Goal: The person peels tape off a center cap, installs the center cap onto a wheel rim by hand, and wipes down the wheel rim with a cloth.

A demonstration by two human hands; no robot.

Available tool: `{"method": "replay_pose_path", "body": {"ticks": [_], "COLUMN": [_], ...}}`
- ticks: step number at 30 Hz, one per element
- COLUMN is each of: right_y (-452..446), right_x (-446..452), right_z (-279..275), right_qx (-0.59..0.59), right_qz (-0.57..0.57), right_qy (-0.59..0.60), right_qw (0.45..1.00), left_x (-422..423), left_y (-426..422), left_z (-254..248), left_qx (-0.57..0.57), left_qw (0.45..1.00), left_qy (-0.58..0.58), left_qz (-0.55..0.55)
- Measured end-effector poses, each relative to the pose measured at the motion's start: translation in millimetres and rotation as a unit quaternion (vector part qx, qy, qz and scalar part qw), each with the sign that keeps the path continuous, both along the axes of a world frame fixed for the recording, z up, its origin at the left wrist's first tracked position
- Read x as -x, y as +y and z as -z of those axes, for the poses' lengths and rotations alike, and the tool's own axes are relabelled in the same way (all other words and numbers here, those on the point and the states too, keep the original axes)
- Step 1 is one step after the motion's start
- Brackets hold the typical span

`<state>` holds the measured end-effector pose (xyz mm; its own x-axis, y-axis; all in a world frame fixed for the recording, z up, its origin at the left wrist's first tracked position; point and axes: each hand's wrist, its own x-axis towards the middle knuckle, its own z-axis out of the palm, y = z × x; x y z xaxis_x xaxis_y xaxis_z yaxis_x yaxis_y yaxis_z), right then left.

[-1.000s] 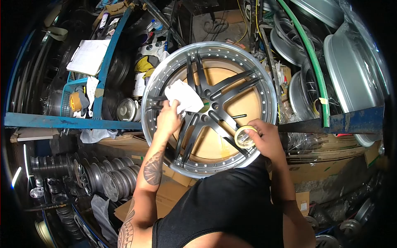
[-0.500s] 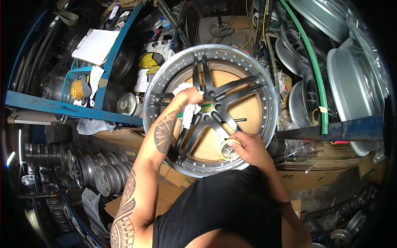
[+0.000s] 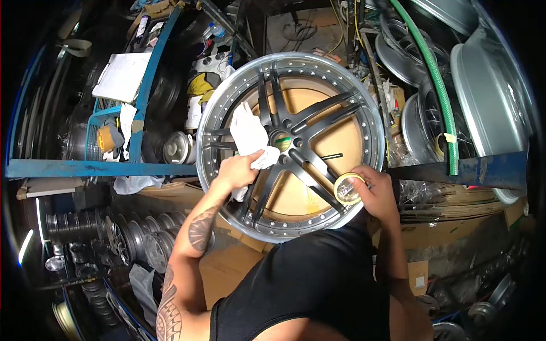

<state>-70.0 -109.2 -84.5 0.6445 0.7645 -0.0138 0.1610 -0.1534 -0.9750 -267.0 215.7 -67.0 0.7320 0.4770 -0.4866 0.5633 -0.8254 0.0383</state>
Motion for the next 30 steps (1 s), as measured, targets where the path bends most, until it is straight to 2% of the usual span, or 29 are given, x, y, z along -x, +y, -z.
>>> {"method": "replay_pose_path", "body": {"ticks": [4,6,7,8,9,10,11,12,14,15,16,18,21,25,28,30], "right_y": [21,29,29,28,26,24,20,15,8,5,4,3,9,19,21,20], "right_x": [9,13,15,15,16,17,16,14,9,7,4,2,3,8,14,17], "right_z": [-26,-36,-38,-40,-41,-41,-41,-38,-25,-17,-14,-10,-17,-32,-31,-33], "right_qx": [0.006,-0.002,-0.022,-0.019,-0.017,-0.014,-0.004,-0.006,-0.009,-0.018,-0.013,-0.002,-0.001,-0.013,-0.014,0.011], "right_qz": [-0.062,-0.1,-0.116,-0.122,-0.125,-0.124,-0.11,-0.094,-0.072,-0.058,-0.054,-0.04,-0.058,-0.079,-0.097,-0.109], "right_qy": [-0.05,-0.07,-0.069,-0.058,-0.046,-0.032,-0.032,-0.025,-0.016,0.0,0.0,0.002,-0.009,-0.025,-0.012,0.009], "right_qw": [0.997,0.992,0.991,0.991,0.991,0.992,0.993,0.995,0.997,0.998,0.998,0.999,0.998,0.996,0.995,0.994], "left_x": [-46,-59,-57,-57,-47,-36,-22,-20,-14,-13,-12,-27,-36,-40,-61,-63], "left_y": [-9,7,32,48,53,56,66,47,7,-15,-30,-55,-60,-67,-63,-40], "left_z": [21,28,44,39,36,34,46,23,13,5,15,-10,-8,15,16,33], "left_qx": [-0.039,0.006,0.101,0.209,0.289,0.362,0.399,0.351,0.226,0.201,0.099,0.037,0.047,-0.032,-0.01,0.08], "left_qw": [0.991,0.993,0.992,0.969,0.928,0.865,0.828,0.86,0.932,0.955,0.985,0.997,0.998,0.999,0.999,0.993], "left_qy": [0.125,0.11,0.05,0.036,-0.055,-0.142,-0.221,-0.222,-0.193,-0.198,-0.123,-0.049,-0.044,0.023,0.04,-0.01], "left_qz": [-0.021,-0.042,-0.062,-0.129,-0.228,-0.318,-0.326,-0.295,-0.207,-0.088,-0.065,-0.043,0.005,0.031,-0.019,-0.092]}}
